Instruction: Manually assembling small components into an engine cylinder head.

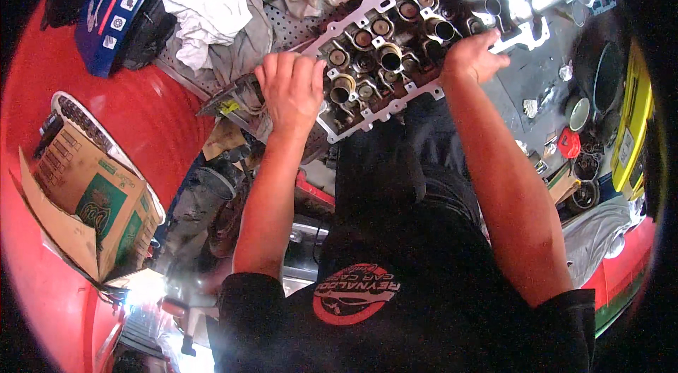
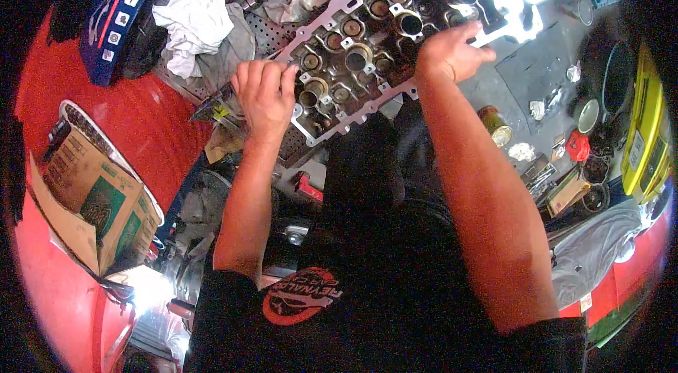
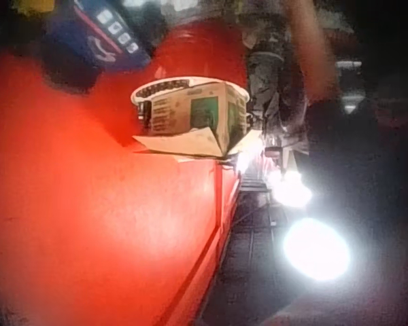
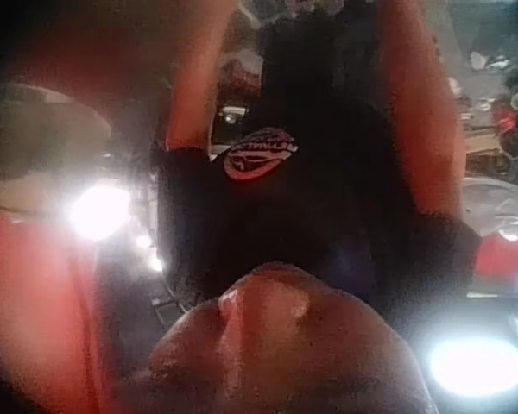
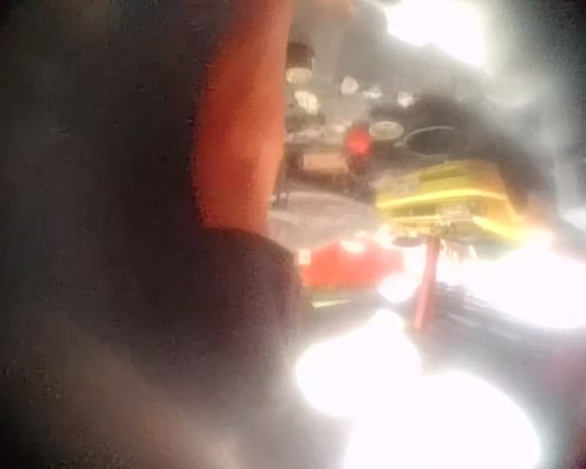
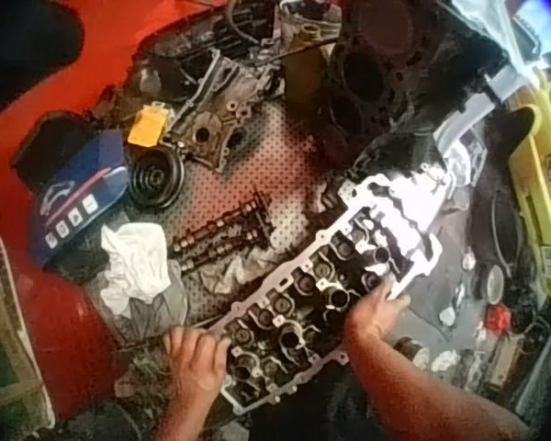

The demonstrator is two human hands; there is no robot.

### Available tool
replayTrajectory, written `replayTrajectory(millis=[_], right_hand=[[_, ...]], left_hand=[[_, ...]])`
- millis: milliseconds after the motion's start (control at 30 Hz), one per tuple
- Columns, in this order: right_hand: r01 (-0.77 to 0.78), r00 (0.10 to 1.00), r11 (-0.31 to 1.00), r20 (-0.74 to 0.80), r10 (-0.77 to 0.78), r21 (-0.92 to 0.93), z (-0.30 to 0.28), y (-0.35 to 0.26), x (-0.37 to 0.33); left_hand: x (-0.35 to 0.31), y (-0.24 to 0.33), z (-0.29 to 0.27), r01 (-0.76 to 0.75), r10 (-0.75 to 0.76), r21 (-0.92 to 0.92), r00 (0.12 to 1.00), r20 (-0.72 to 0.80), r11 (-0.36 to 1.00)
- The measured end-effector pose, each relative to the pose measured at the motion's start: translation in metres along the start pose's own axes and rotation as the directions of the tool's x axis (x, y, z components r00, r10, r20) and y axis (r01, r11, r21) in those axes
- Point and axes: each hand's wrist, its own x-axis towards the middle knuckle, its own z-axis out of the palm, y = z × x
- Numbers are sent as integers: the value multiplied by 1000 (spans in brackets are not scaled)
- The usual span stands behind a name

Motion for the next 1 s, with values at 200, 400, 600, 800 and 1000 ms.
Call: replayTrajectory(millis=[200, 400, 600, 800, 1000], right_hand=[[39, 999, 999, -17, -38, 9, 5, 5, 7], [39, 999, 999, -28, -39, 1, 1, 7, 3], [-4, 1000, 1000, -8, 4, 27, 8, 5, 0], [-28, 997, 995, 72, 21, 97, -1, 7, -1], [839, 528, 543, 241, -814, -2, -80, 43, 11]], left_hand=[[-6, -1, 12, -26, 24, -43, 999, -30, 999], [-2, 3, 7, -37, 37, -25, 999, 13, 999], [3, 5, -35, 344, -314, -27, 817, -483, 938], [-40, 14, -62, 517, -745, -609, 638, -195, 602], [-88, 28, -63, 487, -569, -373, 809, -149, 790]])
